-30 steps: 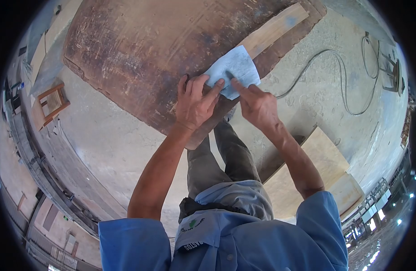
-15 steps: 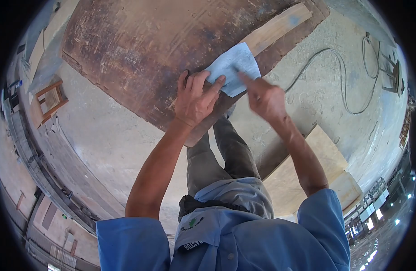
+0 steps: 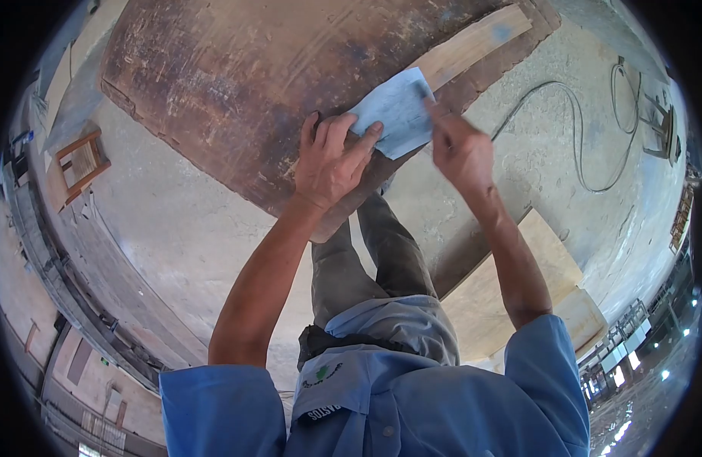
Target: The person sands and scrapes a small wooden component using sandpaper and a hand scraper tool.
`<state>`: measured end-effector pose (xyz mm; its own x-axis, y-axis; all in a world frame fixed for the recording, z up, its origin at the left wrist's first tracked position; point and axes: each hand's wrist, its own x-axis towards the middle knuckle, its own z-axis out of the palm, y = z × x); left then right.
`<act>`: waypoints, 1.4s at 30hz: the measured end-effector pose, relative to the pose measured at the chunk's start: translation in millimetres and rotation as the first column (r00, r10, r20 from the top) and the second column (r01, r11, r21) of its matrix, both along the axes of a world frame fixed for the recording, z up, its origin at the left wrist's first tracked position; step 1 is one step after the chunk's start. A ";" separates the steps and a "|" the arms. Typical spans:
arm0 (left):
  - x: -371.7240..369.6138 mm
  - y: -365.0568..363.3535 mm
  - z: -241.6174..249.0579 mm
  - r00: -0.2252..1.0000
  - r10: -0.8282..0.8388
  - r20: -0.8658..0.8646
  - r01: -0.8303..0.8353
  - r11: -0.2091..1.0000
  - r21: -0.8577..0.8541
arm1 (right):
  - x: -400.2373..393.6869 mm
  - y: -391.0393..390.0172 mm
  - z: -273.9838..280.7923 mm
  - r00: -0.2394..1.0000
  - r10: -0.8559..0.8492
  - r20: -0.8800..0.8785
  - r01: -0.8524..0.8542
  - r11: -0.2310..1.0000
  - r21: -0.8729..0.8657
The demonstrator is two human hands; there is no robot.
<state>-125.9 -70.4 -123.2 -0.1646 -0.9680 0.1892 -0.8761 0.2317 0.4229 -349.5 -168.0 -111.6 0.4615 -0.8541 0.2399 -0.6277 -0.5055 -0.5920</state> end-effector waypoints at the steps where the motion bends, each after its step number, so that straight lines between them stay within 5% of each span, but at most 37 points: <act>1: -0.1 -0.8 -0.7 1.000 0.003 -0.005 -0.003 1.000 -0.002 | 1.4 2.1 2.4 0.997 -0.060 -0.037 0.061 0.998 0.009; 5: -0.1 -4.3 -0.3 1.000 -0.004 -0.001 0.004 1.000 -0.012 | 5.1 23.5 13.0 0.943 0.156 -0.294 -0.133 0.986 0.096; 8: 0.0 -3.7 0.0 1.000 0.000 -0.005 0.000 1.000 -0.011 | -1.5 -6.2 3.2 0.999 -0.041 -0.032 0.042 0.998 0.045; 10: 1.0 -4.5 -1.0 1.000 0.000 -0.003 0.000 1.000 -0.002 | 4.3 16.3 10.4 0.947 0.116 -0.300 -0.096 0.992 0.081; 12: -1.3 -5.8 -0.5 1.000 -0.004 -0.009 0.004 1.000 0.000 | 5.1 25.4 13.3 0.949 0.196 -0.249 -0.169 0.978 0.123; 15: 1.3 -0.8 -0.5 1.000 0.002 -0.008 -0.002 1.000 0.003 | -3.7 -6.0 1.2 0.997 -0.052 -0.065 0.057 0.996 0.072; 19: -0.4 -5.1 -1.9 1.000 -0.010 -0.003 0.010 1.000 -0.002 | 4.5 24.9 12.1 0.945 0.196 -0.260 -0.165 0.977 0.134; 22: 0.9 -0.2 -1.8 1.000 -0.003 -0.004 0.003 1.000 0.003 | -3.0 -2.2 -3.5 0.999 -0.047 -0.016 0.048 0.997 0.061; 24: 1.8 -5.2 -2.0 1.000 -0.008 -0.002 0.008 1.000 -0.004 | 2.0 18.7 1.2 0.957 0.131 -0.258 -0.124 0.991 0.042; 26: 1.4 -3.4 -1.9 1.000 -0.012 0.004 0.012 1.000 0.007 | 1.9 23.6 4.1 0.943 0.180 -0.279 -0.163 0.983 0.082; 29: 1.1 -3.4 -2.5 1.000 -0.009 0.006 0.009 1.000 -0.002 | -3.3 -6.2 -3.9 0.998 -0.055 0.013 0.055 0.998 0.007; 32: 1.4 -4.7 -0.9 1.000 -0.013 0.010 0.013 1.000 -0.003 | 9.1 27.8 18.8 0.954 0.180 -0.241 -0.130 0.969 0.208; 33: 0.0 -5.2 -1.4 1.000 -0.016 0.006 0.016 1.000 -0.010 | 0.6 21.2 6.1 0.946 0.177 -0.270 -0.149 0.981 0.121; 36: 2.8 -3.0 -1.6 1.000 -0.007 0.009 0.007 1.000 -0.009 | -2.6 -1.0 -8.0 1.000 -0.019 -0.007 0.019 0.999 -0.036; 38: 1.3 -4.4 -1.5 1.000 -0.007 0.002 0.007 1.000 0.000 | 4.0 26.2 -3.8 0.952 0.132 -0.277 -0.133 0.991 0.015; 40: 1.0 -4.4 -2.8 1.000 -0.015 0.003 0.015 1.000 -0.009 | -0.6 20.6 -4.8 0.962 0.174 -0.210 -0.175 0.984 0.016; 42: 2.4 -0.4 -3.0 1.000 -0.012 0.008 0.012 1.000 -0.005 | -4.1 4.2 -8.3 0.995 0.040 -0.090 -0.040 0.999 -0.003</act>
